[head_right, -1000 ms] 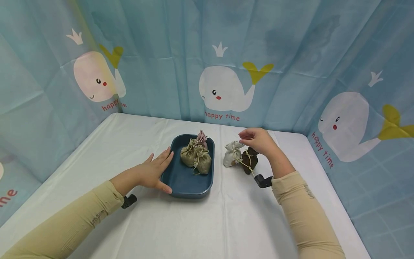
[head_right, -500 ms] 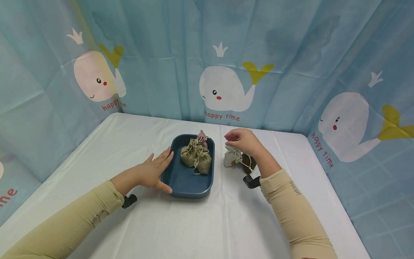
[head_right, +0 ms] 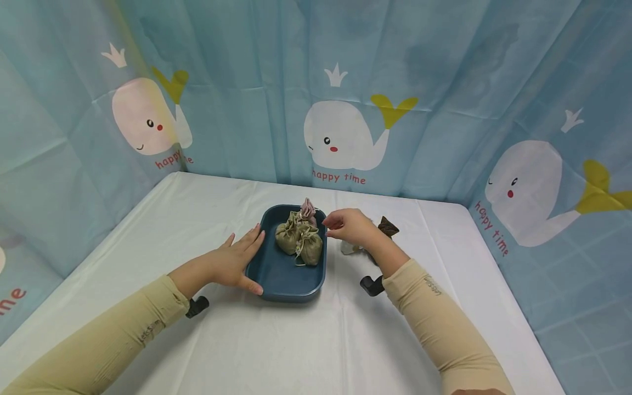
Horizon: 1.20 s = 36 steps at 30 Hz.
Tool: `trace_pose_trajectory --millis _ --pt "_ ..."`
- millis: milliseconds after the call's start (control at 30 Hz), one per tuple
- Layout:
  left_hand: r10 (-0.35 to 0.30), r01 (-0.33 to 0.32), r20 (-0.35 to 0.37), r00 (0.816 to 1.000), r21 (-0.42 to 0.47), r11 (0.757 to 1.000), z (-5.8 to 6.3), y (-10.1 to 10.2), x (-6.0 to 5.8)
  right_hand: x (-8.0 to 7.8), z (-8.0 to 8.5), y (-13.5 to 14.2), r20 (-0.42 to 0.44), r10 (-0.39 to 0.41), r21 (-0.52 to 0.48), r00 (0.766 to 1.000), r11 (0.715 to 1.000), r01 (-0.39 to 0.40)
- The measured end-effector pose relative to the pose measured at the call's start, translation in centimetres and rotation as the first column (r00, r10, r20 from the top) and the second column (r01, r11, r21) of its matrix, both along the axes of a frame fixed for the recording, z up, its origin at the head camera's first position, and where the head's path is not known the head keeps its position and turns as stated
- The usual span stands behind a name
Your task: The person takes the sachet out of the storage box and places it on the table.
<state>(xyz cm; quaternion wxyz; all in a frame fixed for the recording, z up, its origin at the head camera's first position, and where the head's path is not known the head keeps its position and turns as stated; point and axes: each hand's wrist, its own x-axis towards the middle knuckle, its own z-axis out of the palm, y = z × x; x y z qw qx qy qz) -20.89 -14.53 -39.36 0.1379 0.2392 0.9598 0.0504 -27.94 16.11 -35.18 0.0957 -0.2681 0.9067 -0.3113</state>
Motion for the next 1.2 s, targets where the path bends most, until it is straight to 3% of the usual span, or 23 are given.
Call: trace_pose_trajectory --millis 467,900,1200 --pt "-0.006 0.006 -0.007 1.0 0.003 1.0 0.0 0.0 0.1 0.0 -0.6 -1.6 -0.061 0.082 0.054 0.995 0.995 -0.079" --pt "-0.003 0.003 -0.009 1.0 0.001 1.0 0.1 0.1 0.2 0.1 -0.8 -3.0 -0.108 0.042 0.106 0.993 0.994 -0.031" --pt "-0.003 0.002 -0.017 1.0 -0.01 1.0 -0.2 0.1 0.0 -0.1 -0.7 -3.3 -0.193 0.062 0.134 0.979 0.99 -0.036"
